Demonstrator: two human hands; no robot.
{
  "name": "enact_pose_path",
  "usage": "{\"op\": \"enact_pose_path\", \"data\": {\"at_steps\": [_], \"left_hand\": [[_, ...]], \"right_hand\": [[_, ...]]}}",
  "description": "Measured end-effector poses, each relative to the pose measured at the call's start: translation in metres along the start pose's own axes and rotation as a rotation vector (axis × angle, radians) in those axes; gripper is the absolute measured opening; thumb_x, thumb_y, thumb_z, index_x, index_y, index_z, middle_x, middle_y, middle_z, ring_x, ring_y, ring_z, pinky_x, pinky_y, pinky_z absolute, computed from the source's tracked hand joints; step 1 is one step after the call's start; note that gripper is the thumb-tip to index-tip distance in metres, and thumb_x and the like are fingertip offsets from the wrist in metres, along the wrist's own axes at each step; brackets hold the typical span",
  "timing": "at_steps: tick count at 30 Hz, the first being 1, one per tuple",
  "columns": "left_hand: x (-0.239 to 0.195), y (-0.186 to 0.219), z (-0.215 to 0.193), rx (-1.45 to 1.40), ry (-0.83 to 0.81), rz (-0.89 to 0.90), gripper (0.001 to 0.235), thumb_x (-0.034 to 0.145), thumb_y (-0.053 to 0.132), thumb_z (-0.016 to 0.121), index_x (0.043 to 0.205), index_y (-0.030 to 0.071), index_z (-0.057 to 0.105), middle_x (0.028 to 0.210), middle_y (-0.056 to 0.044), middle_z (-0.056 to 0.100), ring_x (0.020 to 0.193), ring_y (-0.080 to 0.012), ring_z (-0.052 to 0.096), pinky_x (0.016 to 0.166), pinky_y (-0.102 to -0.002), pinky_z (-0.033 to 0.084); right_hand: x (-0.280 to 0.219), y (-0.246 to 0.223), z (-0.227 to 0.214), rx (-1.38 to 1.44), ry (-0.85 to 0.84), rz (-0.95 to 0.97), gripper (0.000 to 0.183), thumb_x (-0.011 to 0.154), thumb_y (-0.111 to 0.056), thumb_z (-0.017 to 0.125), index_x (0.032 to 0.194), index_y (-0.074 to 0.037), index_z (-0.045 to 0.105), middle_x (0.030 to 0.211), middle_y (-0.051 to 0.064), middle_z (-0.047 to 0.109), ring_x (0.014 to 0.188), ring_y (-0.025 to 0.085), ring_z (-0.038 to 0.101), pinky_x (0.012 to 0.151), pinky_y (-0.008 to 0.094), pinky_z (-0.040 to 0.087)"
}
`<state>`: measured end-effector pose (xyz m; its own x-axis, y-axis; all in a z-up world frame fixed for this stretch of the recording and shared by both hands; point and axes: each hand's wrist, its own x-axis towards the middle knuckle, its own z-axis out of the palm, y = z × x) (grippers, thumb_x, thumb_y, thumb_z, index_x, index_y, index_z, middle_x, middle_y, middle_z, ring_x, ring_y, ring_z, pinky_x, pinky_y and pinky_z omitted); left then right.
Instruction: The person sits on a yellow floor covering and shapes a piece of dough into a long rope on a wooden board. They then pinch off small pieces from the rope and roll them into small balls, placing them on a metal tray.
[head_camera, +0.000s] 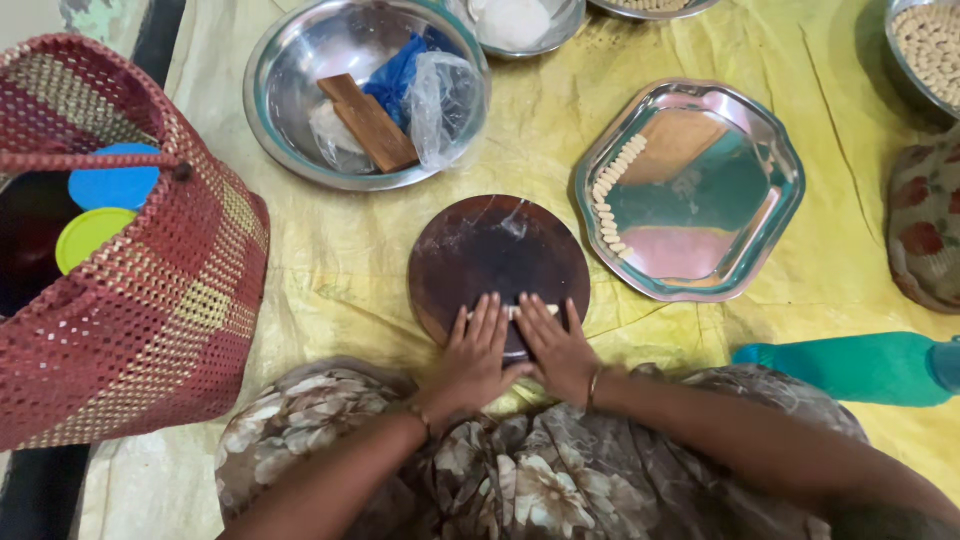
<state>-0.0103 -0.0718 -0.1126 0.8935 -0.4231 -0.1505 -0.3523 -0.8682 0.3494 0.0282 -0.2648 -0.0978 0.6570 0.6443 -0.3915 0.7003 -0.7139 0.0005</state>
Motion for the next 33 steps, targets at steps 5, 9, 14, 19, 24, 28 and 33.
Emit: {"op": "enact_pose_path", "data": {"at_steps": [5, 9, 14, 19, 24, 28, 33], "left_hand": [[-0.011, 0.028, 0.029, -0.164, -0.063, -0.157, 0.098, 0.102, 0.068, 0.021, 0.157, -0.012, 0.006, 0.166, -0.032, -0.004, 0.156, -0.0412, -0.011, 0.121, -0.058, -0.006], [0.026, 0.02, 0.039, -0.227, 0.228, -0.254, 0.096, 0.104, 0.066, 0.022, 0.156, -0.014, 0.013, 0.166, -0.034, 0.004, 0.156, -0.0422, -0.004, 0.122, -0.058, -0.004], [0.087, -0.022, 0.021, -0.126, 0.486, -0.366, 0.09, 0.101, 0.06, 0.039, 0.154, -0.012, 0.027, 0.163, -0.032, 0.025, 0.157, -0.0398, 0.013, 0.123, -0.062, 0.002], [0.136, -0.062, -0.012, -0.005, 0.662, -0.386, 0.088, 0.1, 0.059, 0.046, 0.154, -0.009, 0.033, 0.161, -0.029, 0.033, 0.156, -0.0372, 0.02, 0.123, -0.063, 0.005], [0.165, -0.092, -0.03, 0.04, 0.594, -0.382, 0.086, 0.1, 0.058, 0.047, 0.154, -0.007, 0.035, 0.159, -0.025, 0.036, 0.155, -0.0361, 0.021, 0.125, -0.061, 0.008], [0.155, -0.09, -0.028, 0.105, 0.618, -0.256, 0.082, 0.1, 0.055, 0.049, 0.155, -0.004, 0.036, 0.163, -0.024, 0.034, 0.156, -0.0347, 0.022, 0.125, -0.06, 0.011], [0.099, -0.07, -0.02, 0.157, 0.505, -0.059, 0.088, 0.096, 0.057, 0.052, 0.155, -0.005, 0.034, 0.164, -0.022, 0.033, 0.156, -0.0312, 0.022, 0.124, -0.058, 0.013]], "right_hand": [[-0.009, -0.014, 0.023, 0.101, 0.087, 0.067, 0.087, 0.095, -0.04, 0.051, 0.161, 0.0, 0.012, 0.171, 0.017, -0.001, 0.157, 0.029, -0.003, 0.117, 0.067, 0.001], [0.04, 0.001, 0.042, 0.263, 0.301, 0.145, 0.075, 0.1, -0.042, 0.044, 0.161, -0.005, 0.02, 0.172, 0.014, 0.003, 0.159, 0.029, -0.001, 0.117, 0.071, 0.0], [0.113, 0.036, 0.037, 0.341, 0.462, 0.287, 0.068, 0.101, -0.045, 0.04, 0.16, -0.011, 0.031, 0.173, 0.014, 0.006, 0.16, 0.03, -0.002, 0.117, 0.073, 0.0], [0.178, 0.068, 0.005, 0.313, 0.589, 0.412, 0.07, 0.104, -0.05, 0.038, 0.161, -0.01, 0.031, 0.17, 0.019, 0.008, 0.157, 0.034, -0.001, 0.115, 0.074, -0.001], [0.203, 0.089, -0.016, 0.156, 0.643, 0.353, 0.07, 0.106, -0.049, 0.038, 0.163, -0.01, 0.029, 0.172, 0.019, 0.009, 0.16, 0.032, 0.001, 0.118, 0.073, -0.004], [0.196, 0.086, -0.019, 0.153, 0.581, 0.241, 0.073, 0.104, -0.051, 0.037, 0.164, -0.011, 0.026, 0.173, 0.016, 0.01, 0.16, 0.029, 0.003, 0.12, 0.069, -0.003], [0.139, 0.071, -0.009, 0.11, 0.466, -0.007, 0.082, 0.101, -0.057, 0.037, 0.161, -0.003, 0.019, 0.171, 0.018, 0.009, 0.158, 0.03, 0.003, 0.12, 0.067, 0.002]]}}
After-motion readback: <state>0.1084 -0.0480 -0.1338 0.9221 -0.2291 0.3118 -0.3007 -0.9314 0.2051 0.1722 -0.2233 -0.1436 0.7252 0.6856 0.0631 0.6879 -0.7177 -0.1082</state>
